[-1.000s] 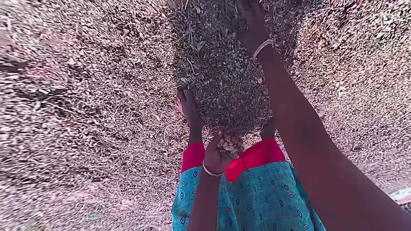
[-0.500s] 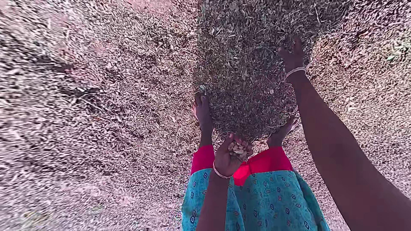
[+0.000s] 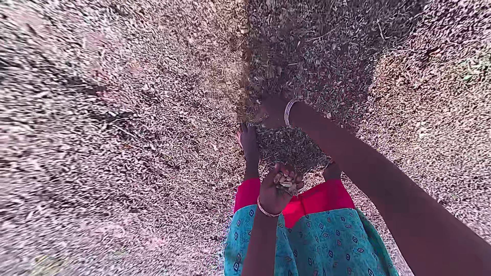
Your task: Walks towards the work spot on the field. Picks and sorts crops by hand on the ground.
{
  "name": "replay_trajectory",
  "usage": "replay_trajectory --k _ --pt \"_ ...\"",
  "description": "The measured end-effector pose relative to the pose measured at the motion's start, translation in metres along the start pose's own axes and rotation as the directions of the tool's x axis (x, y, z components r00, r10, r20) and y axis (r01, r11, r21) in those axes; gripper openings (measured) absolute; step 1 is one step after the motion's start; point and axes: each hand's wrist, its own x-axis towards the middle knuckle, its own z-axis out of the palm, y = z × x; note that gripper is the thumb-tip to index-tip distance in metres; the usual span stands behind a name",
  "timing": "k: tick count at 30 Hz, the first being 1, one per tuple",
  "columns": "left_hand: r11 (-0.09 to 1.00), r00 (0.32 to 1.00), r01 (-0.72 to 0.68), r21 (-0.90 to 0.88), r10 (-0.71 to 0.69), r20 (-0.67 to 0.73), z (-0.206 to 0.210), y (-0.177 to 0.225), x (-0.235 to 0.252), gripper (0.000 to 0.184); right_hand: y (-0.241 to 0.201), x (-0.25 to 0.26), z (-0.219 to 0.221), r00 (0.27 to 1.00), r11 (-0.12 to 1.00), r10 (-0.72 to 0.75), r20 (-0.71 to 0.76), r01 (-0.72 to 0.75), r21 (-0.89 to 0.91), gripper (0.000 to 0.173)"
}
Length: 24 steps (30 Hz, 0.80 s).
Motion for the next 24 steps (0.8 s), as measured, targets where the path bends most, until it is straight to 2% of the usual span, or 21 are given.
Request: replay_trajectory --k 2,3,5,7,9,10,11,12,13,15,16,17,18,21,24 --pt "1.0 1.0 -0.011 -0.016 0.011 0.017 0.0 0.004 0.0 0.028 0.032 -0.032 0.02 0.967 0.955 0.11 -0.23 -0.038 0.295 0.031" --pt "1.0 1.0 -0.012 -0.025 0.013 0.027 0.0 0.005 0.0 0.027 0.052 -0.044 0.029 0.897 0.922 0.218 -0.385 -0.059 0.383 0.031" --pt "0.998 1.0 -0.008 -0.062 0.01 0.023 -0.003 0.006 -0.001 0.026 0.097 -0.057 0.027 0.673 0.871 0.452 -0.585 -0.193 0.451 0.034" --pt "0.996 1.0 0.006 -0.086 -0.006 0.004 -0.004 0.005 -0.004 0.027 0.14 -0.056 0.009 0.477 0.792 0.61 -0.632 -0.373 0.483 0.044" --pt "0.997 1.0 0.011 -0.08 -0.011 -0.006 -0.006 0.005 -0.003 0.028 0.171 -0.047 -0.019 0.415 0.73 0.673 -0.612 -0.508 0.458 0.056" --pt "0.997 1.0 0.008 -0.082 -0.009 -0.016 -0.007 0.005 -0.003 0.029 0.181 -0.041 -0.029 0.416 0.698 0.7 -0.581 -0.572 0.431 0.058" --pt "0.997 0.999 -0.002 -0.083 -0.002 -0.04 -0.008 0.004 -0.003 0.032 0.189 -0.034 -0.035 0.448 0.683 0.715 -0.537 -0.611 0.4 0.053" --pt "0.996 0.998 -0.018 -0.085 0.012 -0.067 -0.009 0.005 -0.002 0.035 0.191 -0.026 -0.04 0.496 0.687 0.719 -0.487 -0.617 0.385 0.043" --pt "0.996 0.997 -0.032 -0.086 0.025 -0.079 -0.008 0.006 -0.002 0.038 0.185 -0.018 -0.043 0.527 0.691 0.723 -0.447 -0.568 0.447 0.036" --pt "0.994 0.998 -0.054 -0.096 0.051 -0.035 -0.007 0.007 -0.003 0.039 0.152 -0.008 -0.042 0.601 0.632 0.697 -0.392 -0.254 0.733 0.026" --pt "0.992 0.998 -0.059 -0.108 0.057 -0.02 -0.005 0.007 -0.003 0.039 0.132 -0.004 -0.043 0.628 0.58 0.671 -0.395 -0.113 0.807 0.028" --pt "0.991 0.998 -0.06 -0.123 0.059 -0.015 -0.004 0.008 -0.004 0.039 0.117 0.0 -0.046 0.642 0.597 0.634 -0.431 -0.052 0.801 0.031" --pt "0.989 0.998 -0.065 -0.131 0.063 -0.016 -0.002 0.008 -0.003 0.04 0.106 0.007 -0.05 0.632 0.68 0.588 -0.504 -0.049 0.732 0.033" --pt "0.987 0.997 -0.074 -0.14 0.076 0.006 -0.004 0.007 -0.003 0.039 0.074 0.035 -0.072 0.621 0.883 0.443 -0.647 -0.179 0.433 0.031" --pt "0.987 0.996 -0.082 -0.136 0.087 0.031 -0.005 0.011 -0.004 0.037 0.051 0.072 -0.095 0.627 0.941 0.335 -0.703 -0.253 0.224 0.043"
